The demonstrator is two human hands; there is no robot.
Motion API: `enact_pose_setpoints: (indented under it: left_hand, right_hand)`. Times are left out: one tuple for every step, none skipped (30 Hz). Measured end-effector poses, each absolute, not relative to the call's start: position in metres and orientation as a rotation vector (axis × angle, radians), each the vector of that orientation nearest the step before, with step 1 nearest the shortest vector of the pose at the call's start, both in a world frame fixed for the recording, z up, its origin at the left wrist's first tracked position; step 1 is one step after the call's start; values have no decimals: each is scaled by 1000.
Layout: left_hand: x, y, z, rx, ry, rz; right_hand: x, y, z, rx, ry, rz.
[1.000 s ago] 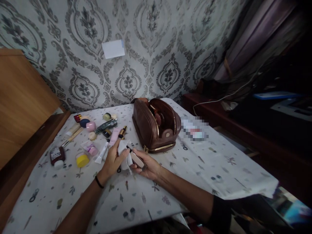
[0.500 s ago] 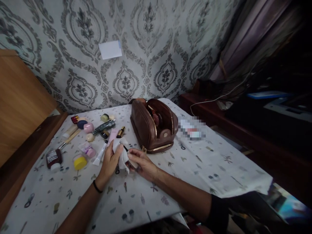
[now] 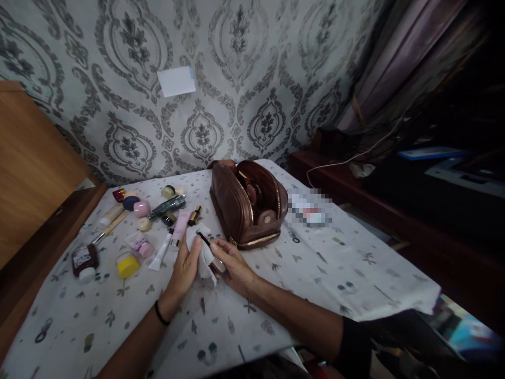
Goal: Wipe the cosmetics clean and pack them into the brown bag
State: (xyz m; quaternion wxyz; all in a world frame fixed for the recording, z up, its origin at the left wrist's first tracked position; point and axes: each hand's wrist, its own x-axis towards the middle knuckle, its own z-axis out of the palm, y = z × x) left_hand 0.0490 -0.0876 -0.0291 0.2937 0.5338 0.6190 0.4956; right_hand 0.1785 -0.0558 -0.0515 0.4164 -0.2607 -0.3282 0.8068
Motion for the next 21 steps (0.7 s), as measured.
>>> enact_pose_setpoints:
  left_hand:
    - [49,-88,-30,1385,1669,1307]
    - [49,-89,-31,1351,1687,1295]
    - [49,-89,-32,1325,1702,1288]
    - [50,-90,-33,1316,1710,1289]
    - [50,-90,-33,1315,1712,1296]
    - [50,-90,-34,1317,1713,1307]
    - [51,-90,-35,1322,1711,1318]
    - [51,-90,-35,1329,1707,1324]
    - [51,-90,-35,1336,1702,1326]
    - [52,-89,-35,1342,1697,1323]
    - [52,-89,-35,1347,1691,1319]
    - [52,-89,-36,1350,1685,1313]
    - [53,-89,-36,1352,1678,1308]
    - [54,-89,-37,1352,1669,1309]
    - [55,-90,-38,1356,1654,1310]
    - [56,-90,-39,1364,1632,1312]
    - [58,-91,-41,1381,1603,1311]
    - [61,-92,-43,1406,1566,1302]
    - [63,-93,-44,1437,1527,1281]
    - [65,-94,-46,1467,1492,1254]
    - [67,-94,-47,1494,1463,1224]
  right_hand:
    - [179,-56,-51,-662,-831,2023]
    - [180,-57,-50,-674,-835,2015]
    - [180,-57,-49,-691,-836,2001]
    - [181,-58,-49,-709,-838,1983]
    - [181,-58,-49,-724,-839,1966]
    - [181,-59,-49,-736,-840,1953]
    - [181,-60,-49,-742,-843,1943]
    - [181,-60,-50,-742,-849,1935]
    - [181,-60,-50,-738,-857,1924]
    - [181,-60,-51,-734,-863,1910]
    - [181,-60,-51,-731,-866,1892]
    - [181,-60,-52,-731,-865,1875]
    - [180,-59,-52,-732,-861,1861]
    - [180,-59,-52,-734,-855,1850]
    - [180,-58,-52,-733,-848,1841]
    - [179,-58,-52,-727,-841,1835]
    - [179,-57,-52,-720,-830,1824]
    - [179,-57,-52,-711,-814,1812]
    - [179,-56,-52,-706,-793,1800]
    - [178,-56,-52,-704,-769,1791]
    - [178,-56,-52,-707,-747,1788]
